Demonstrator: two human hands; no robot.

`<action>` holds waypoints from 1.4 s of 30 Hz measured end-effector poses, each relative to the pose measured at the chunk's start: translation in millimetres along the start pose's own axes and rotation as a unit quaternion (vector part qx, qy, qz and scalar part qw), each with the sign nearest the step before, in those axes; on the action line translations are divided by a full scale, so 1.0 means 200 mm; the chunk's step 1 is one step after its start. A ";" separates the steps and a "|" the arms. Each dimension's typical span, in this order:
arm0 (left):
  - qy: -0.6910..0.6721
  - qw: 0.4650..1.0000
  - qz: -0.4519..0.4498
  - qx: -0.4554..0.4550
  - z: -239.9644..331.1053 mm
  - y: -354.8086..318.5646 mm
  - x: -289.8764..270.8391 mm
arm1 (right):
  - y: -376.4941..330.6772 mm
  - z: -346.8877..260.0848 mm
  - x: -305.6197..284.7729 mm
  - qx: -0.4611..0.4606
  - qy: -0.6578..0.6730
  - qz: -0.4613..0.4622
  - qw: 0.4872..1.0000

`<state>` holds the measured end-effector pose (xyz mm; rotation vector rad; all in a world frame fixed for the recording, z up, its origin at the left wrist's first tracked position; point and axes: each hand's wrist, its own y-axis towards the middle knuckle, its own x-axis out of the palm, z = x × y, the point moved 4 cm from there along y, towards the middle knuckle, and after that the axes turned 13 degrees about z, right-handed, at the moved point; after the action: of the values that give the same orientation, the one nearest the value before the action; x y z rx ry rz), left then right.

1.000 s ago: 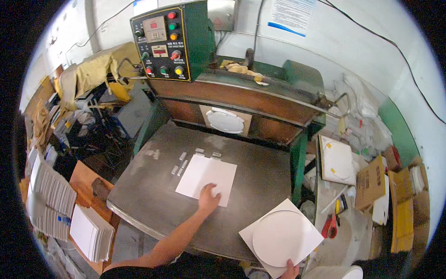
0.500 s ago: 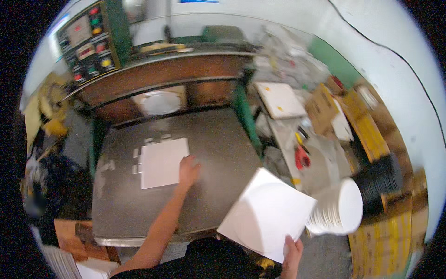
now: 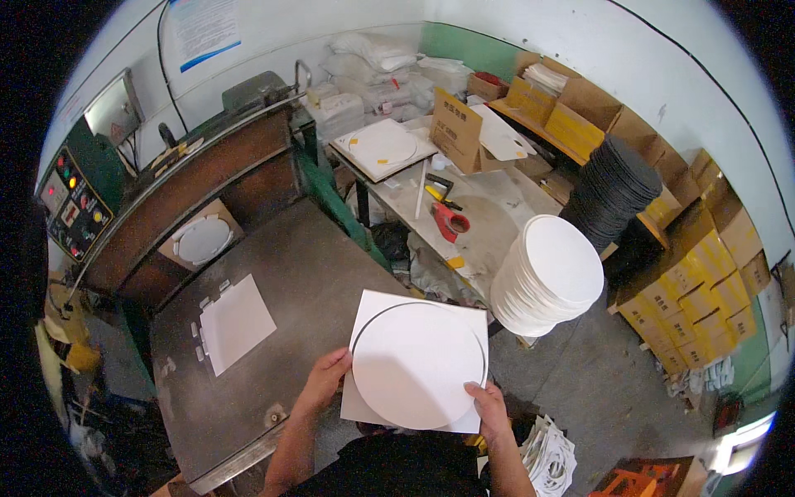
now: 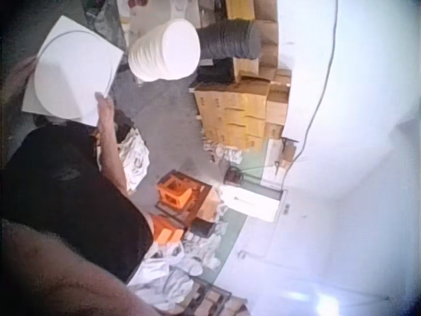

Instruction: The person places white paper sheets onto the bed of a die-cutting machine, removes the cut circular center, and stacks the finished items.

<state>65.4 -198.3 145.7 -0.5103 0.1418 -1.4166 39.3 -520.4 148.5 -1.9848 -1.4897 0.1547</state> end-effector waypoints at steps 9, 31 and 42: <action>0.020 0.998 0.011 -0.052 -0.10 -0.09 0.54 | 0.28 0.17 -0.56 0.087 0.025 -0.015 0.996; -0.086 0.993 -0.083 0.010 0.21 0.71 2.11 | -0.12 0.40 -2.77 0.029 -0.627 0.568 0.533; 0.021 0.988 -0.149 0.024 0.37 0.63 2.04 | 0.82 1.08 -2.20 -0.118 -0.557 0.152 0.808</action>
<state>275.8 -565.3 242.6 -0.4755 0.0661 -1.7192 -78.9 -846.9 -233.5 -2.4509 -1.8512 1.5740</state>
